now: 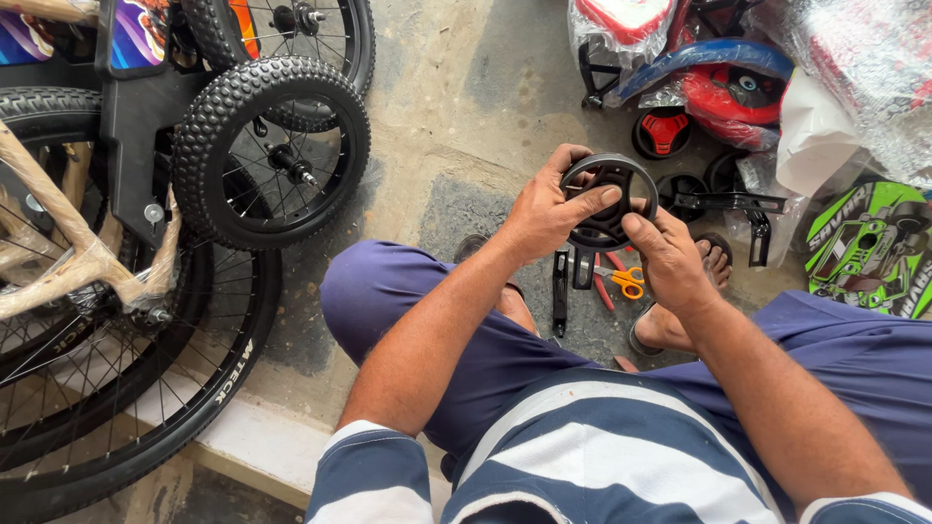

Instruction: The person sits on the floor and assembles a bicycle wheel hub. They use a screwdriver to remove a red plastic cover, then use pliers to remove a metal clip. After removing the clip, they reattach the red cover and secure it with the screwdriver.

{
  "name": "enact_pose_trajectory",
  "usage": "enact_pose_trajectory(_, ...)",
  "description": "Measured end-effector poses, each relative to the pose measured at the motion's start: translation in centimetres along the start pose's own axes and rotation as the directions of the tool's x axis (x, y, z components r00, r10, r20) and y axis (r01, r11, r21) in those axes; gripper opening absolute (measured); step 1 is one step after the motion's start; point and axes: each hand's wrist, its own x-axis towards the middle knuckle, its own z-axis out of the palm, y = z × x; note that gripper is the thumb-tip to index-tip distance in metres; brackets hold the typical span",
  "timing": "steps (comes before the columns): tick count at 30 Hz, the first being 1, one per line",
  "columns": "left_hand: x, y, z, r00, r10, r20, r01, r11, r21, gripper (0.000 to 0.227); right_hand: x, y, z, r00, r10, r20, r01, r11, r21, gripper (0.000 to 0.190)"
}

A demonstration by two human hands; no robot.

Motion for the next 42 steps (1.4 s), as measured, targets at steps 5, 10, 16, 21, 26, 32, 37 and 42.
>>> enact_pose_trajectory(5,-0.1,-0.2,0.4,1.000,-0.007,0.009,0.007,1.000,-0.020,0.066,-0.5,0.6,0.0,0.996,-0.004,-0.085,0.004,1.000,-0.006,0.035)
enact_pose_trajectory(10,0.1,-0.7,0.1,0.984,-0.058,0.170,0.139,0.841,-0.523,0.084,-0.2,-0.9,0.5,0.979,0.028,-0.200,0.054,0.917,0.394,0.040)
enact_pose_trajectory(16,-1.0,-2.4,1.5,0.935,0.179,0.307,-0.216,0.972,0.090,0.074,-0.4,-2.4,0.8,0.985,0.016,-0.170,0.053,0.917,0.396,0.044)
enact_pose_trajectory(21,-1.1,-2.6,1.0,0.983,0.133,0.125,-0.176,0.880,0.441,0.047,0.6,-3.8,-1.0,0.957,0.009,-0.290,-0.043,0.993,-0.112,0.061)
enact_pose_trajectory(26,-1.4,-1.7,1.6,0.936,0.313,0.162,-0.344,0.714,0.610,0.044,-0.8,-6.6,-3.1,0.988,-0.146,0.050,0.145,0.769,-0.623,0.099)
enact_pose_trajectory(32,-1.8,-1.3,1.7,0.912,0.325,0.250,-0.404,0.613,0.679,0.071,-1.4,-6.8,-3.2,0.998,-0.029,0.051,0.051,0.869,-0.493,0.128)
enact_pose_trajectory(37,-2.1,-1.7,0.4,0.886,0.289,0.364,-0.463,0.496,0.734,0.083,-2.1,-4.2,-2.4,0.941,-0.281,0.187,0.337,0.790,-0.512,0.121)
enact_pose_trajectory(42,-3.0,-2.2,-0.8,0.860,0.303,0.411,-0.509,0.454,0.731,0.083,-2.9,-3.0,-3.0,0.984,-0.111,0.138,0.142,0.961,-0.237,0.121)
